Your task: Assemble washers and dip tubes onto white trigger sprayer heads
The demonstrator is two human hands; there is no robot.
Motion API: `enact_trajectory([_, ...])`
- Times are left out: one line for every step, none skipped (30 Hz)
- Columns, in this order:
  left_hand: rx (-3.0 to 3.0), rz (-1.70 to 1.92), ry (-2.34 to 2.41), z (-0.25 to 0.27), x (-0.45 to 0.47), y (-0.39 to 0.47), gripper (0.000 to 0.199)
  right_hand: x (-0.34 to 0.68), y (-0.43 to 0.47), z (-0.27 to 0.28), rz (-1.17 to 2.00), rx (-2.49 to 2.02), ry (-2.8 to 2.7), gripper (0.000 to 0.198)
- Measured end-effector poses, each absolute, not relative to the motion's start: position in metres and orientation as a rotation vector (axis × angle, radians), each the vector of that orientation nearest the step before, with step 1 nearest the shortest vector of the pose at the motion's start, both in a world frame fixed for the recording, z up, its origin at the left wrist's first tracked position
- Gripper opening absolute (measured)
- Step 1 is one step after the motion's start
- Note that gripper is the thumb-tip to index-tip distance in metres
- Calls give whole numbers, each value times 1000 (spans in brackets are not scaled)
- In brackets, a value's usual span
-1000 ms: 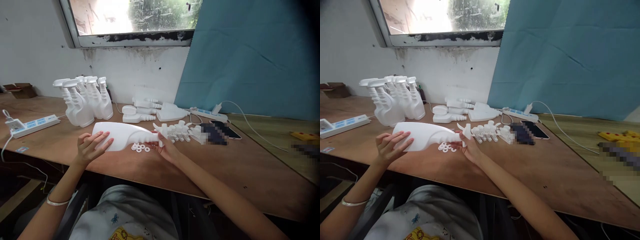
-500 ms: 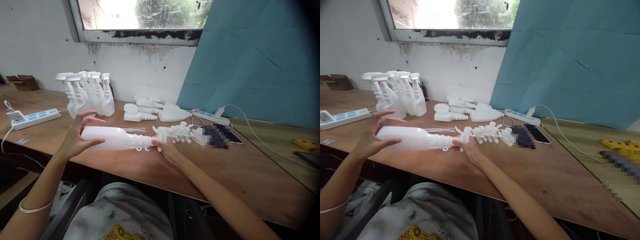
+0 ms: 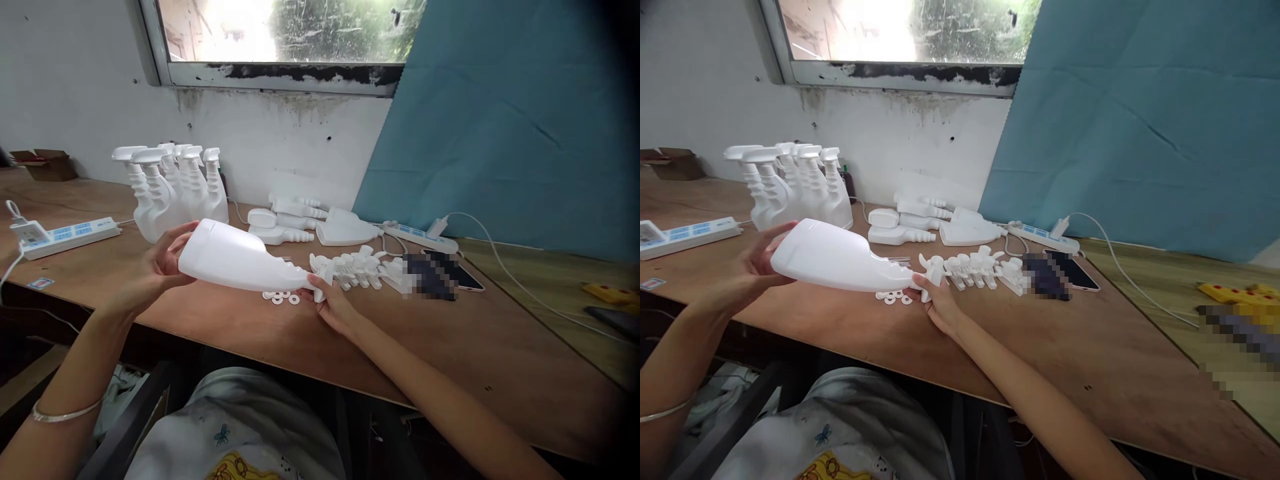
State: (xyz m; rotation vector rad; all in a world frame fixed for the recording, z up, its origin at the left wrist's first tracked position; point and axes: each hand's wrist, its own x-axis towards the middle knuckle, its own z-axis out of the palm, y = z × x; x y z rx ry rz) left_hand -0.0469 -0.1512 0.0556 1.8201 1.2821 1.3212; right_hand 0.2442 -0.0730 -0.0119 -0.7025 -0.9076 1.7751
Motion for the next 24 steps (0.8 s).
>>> enact_trajectory([1886,1307,1350,57,-43,-154,79,244,-73,-14,1786,-704,-921,22])
enact_trajectory([1958,1275,1429,58,-39,-156,79,243,-74,-16,1796,-707,-940,22])
enact_trajectory([2033,1229,1506,60,-37,-158,77,243,-74,-17,1804,-711,-961,22])
enact_trajectory([2101,1184,1563,61,-36,-159,71,243,-74,-19,1812,-715,-981,21])
enact_trajectory([2150,1146,1588,62,-37,-160,62,242,-74,-20,1815,-719,-994,22])
enact_trajectory([2175,1137,1580,63,-38,-160,54,242,-74,-21,1815,-722,-1002,22])
enact_trajectory([2178,1156,1550,64,-41,-160,46,242,-74,-21,1815,-727,-1011,23])
enact_trajectory([2164,1192,1519,64,-44,-160,42,241,-74,-22,1812,-729,-1020,24])
enact_trajectory([2145,1222,1503,64,-48,-160,40,240,-75,-22,1810,-731,-1032,25])
enact_trajectory([2124,1235,1513,64,-52,-160,39,239,-77,-22,1809,-731,-1050,25])
enact_trajectory([2106,1218,1547,64,-56,-161,39,238,-79,-22,1814,-731,-1072,26])
enact_trajectory([2088,1185,1602,64,-60,-161,38,236,-81,-22,1826,-730,-1096,27])
enact_trajectory([2069,1147,1663,64,-64,-162,36,234,-84,-21,1841,-729,-1120,28])
enact_trajectory([2046,1114,1718,65,-68,-162,35,233,-86,-21,1857,-730,-1144,29])
enact_trajectory([2020,1091,1768,66,-71,-163,35,231,-89,-21,1872,-732,-1169,30])
enact_trajectory([1990,1087,1811,67,-74,-164,36,230,-91,-21,1880,-734,-1189,32])
enact_trajectory([1954,1098,1853,68,-77,-166,37,230,-92,-21,1880,-736,-1205,33])
enact_trajectory([1910,1122,1904,69,-81,-167,39,230,-92,-20,1875,-737,-1212,34])
enact_trajectory([1864,1157,1960,70,-85,-168,39,230,-92,-21,1866,-738,-1212,34])
enact_trajectory([1810,1217,2012,71,-89,-170,38,231,-90,-21,1854,-737,-1203,34])
enact_trajectory([1743,1298,2063,72,-93,-171,37,232,-88,-22,1842,-738,-1188,34])
enact_trajectory([1666,1396,2116,72,-99,-172,37,233,-86,-22,1830,-739,-1170,34])
enact_trajectory([1585,1513,2170,72,-104,-172,37,234,-84,-23,1819,-737,-1155,34])
enact_trajectory([1512,1622,2239,72,-110,-173,40,235,-82,-24,1809,-736,-1143,34])
